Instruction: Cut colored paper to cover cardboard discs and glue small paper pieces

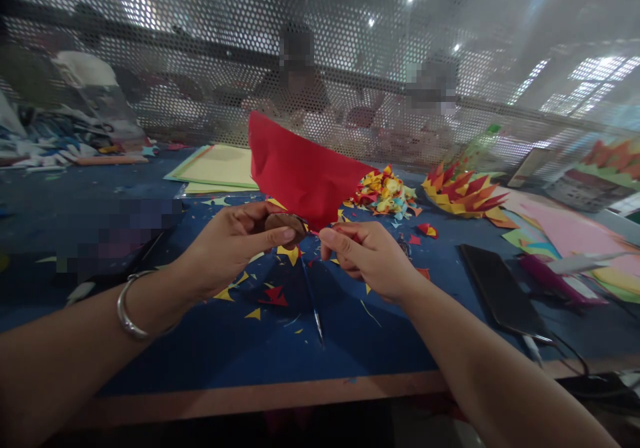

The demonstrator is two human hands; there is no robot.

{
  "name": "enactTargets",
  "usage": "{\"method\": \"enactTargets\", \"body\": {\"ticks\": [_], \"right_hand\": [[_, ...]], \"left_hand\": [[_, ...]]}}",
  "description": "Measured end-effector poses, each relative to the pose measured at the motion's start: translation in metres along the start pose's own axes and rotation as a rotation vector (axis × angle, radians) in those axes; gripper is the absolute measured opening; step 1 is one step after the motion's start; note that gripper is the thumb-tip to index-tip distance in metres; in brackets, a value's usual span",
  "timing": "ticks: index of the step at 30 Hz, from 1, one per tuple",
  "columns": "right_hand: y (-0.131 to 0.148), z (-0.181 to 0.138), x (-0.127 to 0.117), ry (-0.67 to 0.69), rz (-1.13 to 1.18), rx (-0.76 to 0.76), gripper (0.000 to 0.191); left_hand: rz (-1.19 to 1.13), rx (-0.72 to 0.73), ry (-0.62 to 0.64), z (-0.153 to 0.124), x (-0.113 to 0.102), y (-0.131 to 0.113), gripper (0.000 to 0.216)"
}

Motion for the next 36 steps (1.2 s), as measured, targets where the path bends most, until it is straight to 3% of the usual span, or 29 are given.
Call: {"method": "enactTargets", "body": {"ticks": [18, 26, 36], "right_hand": [[-0.0006, 0.0007, -0.0020, -0.017, -0.028, -0.006, 0.045], [0.0020, 0.0008, 0.0005, -0.016, -0.056, -0.021, 0.047], [0.0014, 0.0016, -0.0001, -0.019, -0.068, -0.011, 0.047]], "left_hand": [[0.082, -0.006, 0.022, 0.0039, -0.0047, -0.0029, 0.024], [0.122, 0.015, 0.042, 0.0041, -0.0045, -0.0058, 0.010], [0.153, -0.013, 0.038, 0.0050, -0.0053, -0.0052, 0.019]]}}
Point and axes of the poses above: each hand's wrist, its own z-axis towards the middle knuckle, its own x-axis out of the palm, y = z × x, the point moved 8 cm from there along z, towards the middle knuckle, and after that the axes turned 8 degrees about z, right-handed, at the moved point
